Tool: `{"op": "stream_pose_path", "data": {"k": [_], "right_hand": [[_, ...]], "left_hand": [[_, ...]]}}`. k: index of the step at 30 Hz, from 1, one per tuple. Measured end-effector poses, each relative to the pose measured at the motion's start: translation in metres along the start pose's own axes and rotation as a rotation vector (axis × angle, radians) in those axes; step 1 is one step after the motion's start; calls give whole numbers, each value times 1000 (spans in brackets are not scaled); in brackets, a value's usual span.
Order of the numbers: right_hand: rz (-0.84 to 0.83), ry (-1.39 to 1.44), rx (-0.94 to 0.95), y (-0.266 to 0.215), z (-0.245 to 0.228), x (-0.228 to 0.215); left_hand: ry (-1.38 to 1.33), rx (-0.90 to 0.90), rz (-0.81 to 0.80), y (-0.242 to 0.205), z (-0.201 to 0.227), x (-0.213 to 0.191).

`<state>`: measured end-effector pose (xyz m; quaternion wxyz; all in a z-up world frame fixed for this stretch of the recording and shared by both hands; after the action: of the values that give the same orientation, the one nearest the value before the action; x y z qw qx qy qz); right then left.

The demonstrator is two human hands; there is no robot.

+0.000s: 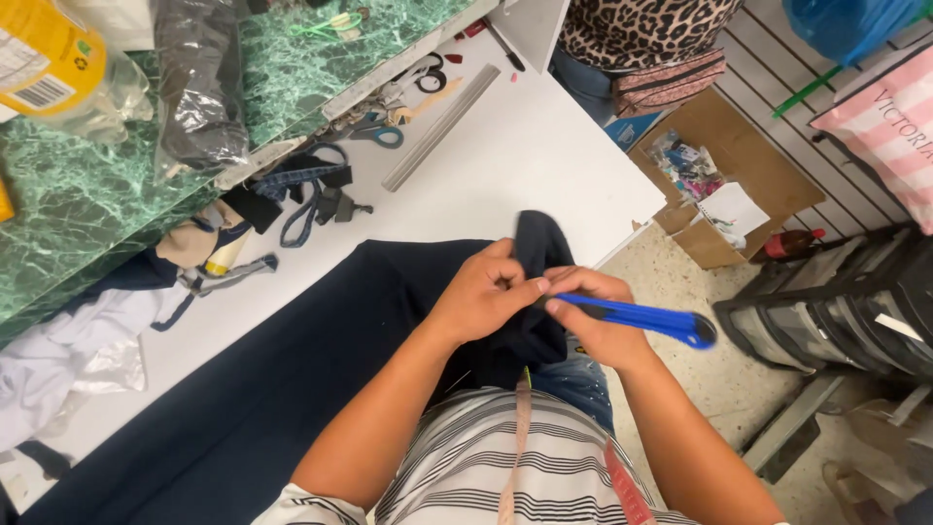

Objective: Measuring and cutting dark blue fabric using a tape measure and a utility knife

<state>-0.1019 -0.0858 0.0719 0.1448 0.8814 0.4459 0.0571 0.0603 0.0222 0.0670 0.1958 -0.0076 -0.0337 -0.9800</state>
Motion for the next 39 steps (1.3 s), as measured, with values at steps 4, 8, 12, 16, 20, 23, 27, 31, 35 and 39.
{"op": "stream_pose_path", "data": {"k": [4, 8, 12, 16, 20, 23, 27, 31, 35, 39], "right_hand": [[-142, -88, 348, -1, 26, 14], [13, 48, 447, 3, 61, 21], [90, 143, 509, 3, 71, 12], [78, 63, 507, 2, 65, 1], [110, -21, 501, 5, 27, -14], [118, -80, 456, -7, 16, -25], [229, 247, 451, -29, 17, -37], [302, 336, 505, -42, 41, -37], [257, 315, 518, -38, 21, -44], [234, 337, 504, -39, 20, -55]], "left_hand": [[-47, -107, 61, 10, -2, 1], [-139, -231, 206, -1, 0, -4], [-315, -613, 209, -22, -27, -7], [-630, -317, 40, -25, -45, 6], [-561, -223, -7, -7, -85, 30], [-509, -197, -17, 5, -83, 40], [-464, -293, -66, 8, -61, 40], [-338, -328, -140, 4, -34, 47], [-293, -331, -87, 8, -50, 41], [-399, -356, -34, 6, -57, 39]]}}
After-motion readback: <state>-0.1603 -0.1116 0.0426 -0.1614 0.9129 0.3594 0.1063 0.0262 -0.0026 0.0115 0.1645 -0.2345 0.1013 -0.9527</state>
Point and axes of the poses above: each hand's wrist, its own y-axis towards the middle knuckle, its own x-axis out of the palm, z = x × y, the point moved 2 cm from there along y, towards the middle knuckle, and after that the axes turned 2 degrees about x, right-handed, at the moved point
